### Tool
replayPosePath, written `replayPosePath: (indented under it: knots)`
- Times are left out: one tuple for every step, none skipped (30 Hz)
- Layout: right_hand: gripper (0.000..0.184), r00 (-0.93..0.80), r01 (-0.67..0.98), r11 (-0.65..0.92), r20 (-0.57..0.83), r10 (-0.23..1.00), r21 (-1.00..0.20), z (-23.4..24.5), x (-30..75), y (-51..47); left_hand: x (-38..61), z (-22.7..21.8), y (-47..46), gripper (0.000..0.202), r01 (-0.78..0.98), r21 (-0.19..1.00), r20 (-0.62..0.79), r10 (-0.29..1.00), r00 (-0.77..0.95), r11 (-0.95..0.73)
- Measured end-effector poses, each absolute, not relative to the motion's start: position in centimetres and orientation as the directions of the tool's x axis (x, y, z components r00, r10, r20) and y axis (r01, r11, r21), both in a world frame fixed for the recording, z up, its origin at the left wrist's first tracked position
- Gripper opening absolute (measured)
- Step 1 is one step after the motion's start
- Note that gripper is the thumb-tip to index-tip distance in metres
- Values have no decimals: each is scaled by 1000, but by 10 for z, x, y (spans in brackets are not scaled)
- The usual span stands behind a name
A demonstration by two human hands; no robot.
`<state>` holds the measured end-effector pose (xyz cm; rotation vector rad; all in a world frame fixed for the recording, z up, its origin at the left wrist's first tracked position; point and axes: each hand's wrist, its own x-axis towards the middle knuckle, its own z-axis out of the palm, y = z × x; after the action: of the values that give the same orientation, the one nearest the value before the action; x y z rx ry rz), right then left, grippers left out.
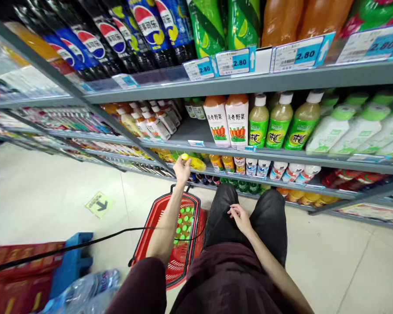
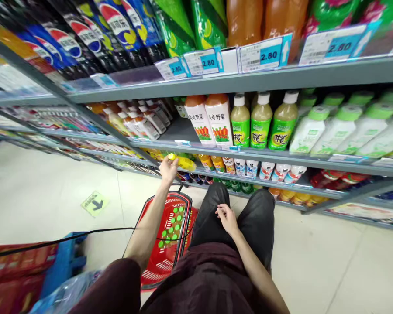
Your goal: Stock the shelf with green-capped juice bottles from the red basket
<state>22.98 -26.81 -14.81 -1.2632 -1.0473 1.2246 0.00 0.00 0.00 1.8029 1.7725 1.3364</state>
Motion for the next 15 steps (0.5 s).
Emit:
replayPosePath:
  knots:
    - [39,90,-74,-82,-89,992,-994,-148,229,-268,2,-2,3,40,619,756,394,903,-169,-213]
    - [38,86,-75,-86,-93,992,-993,-148,229,-269,4,-4,6,39,607,764,385,909,-159,-217]
    - [38,83,-75,-90,-96,992,-993,-148,229,-269,6,-6,10,38,600,769,379,913,-152,-219]
    - [37,81,-73,-93,-98,992,-993,-148,229,-269,9,-9,12,37,597,772,375,915,-148,-220]
    - [37,80,-69,-96,-101,992,-993,-147,228,-269,12,-11,15,38,597,771,375,915,-149,-219]
    - [36,82,-64,-97,-102,991,-993,-147,228,-269,15,-13,18,38,604,767,378,913,-153,-216]
    - [35,85,-59,-99,-104,991,-993,-147,229,-268,17,-15,20,38,615,760,378,913,-155,-210]
    - [35,87,-54,-100,-104,991,-994,-147,229,-268,20,-16,22,38,627,753,374,914,-156,-201]
    - [34,88,-48,-101,-105,991,-994,-147,229,-268,23,-18,24,37,641,744,366,918,-152,-190]
    - [34,88,-42,-102,-105,991,-994,-147,229,-268,25,-19,26,35,662,728,354,925,-142,-177]
    - [33,88,-35,-104,-107,990,-994,-148,229,-267,27,-20,28,34,689,706,340,932,-128,-163]
    - [33,85,-28,-106,-108,990,-994,-148,229,-267,29,-21,30,32,719,679,325,939,-112,-149]
    - [33,82,-21,-108,-109,991,-994,-148,229,-267,30,-22,33,31,748,650,311,945,-99,-136]
    - [33,79,-16,-109,-110,991,-994,-148,229,-267,32,-22,36,30,772,624,297,951,-90,-122]
    - [33,77,-13,-110,-111,991,-994,-148,229,-267,33,-23,39,29,789,605,282,955,-87,-107]
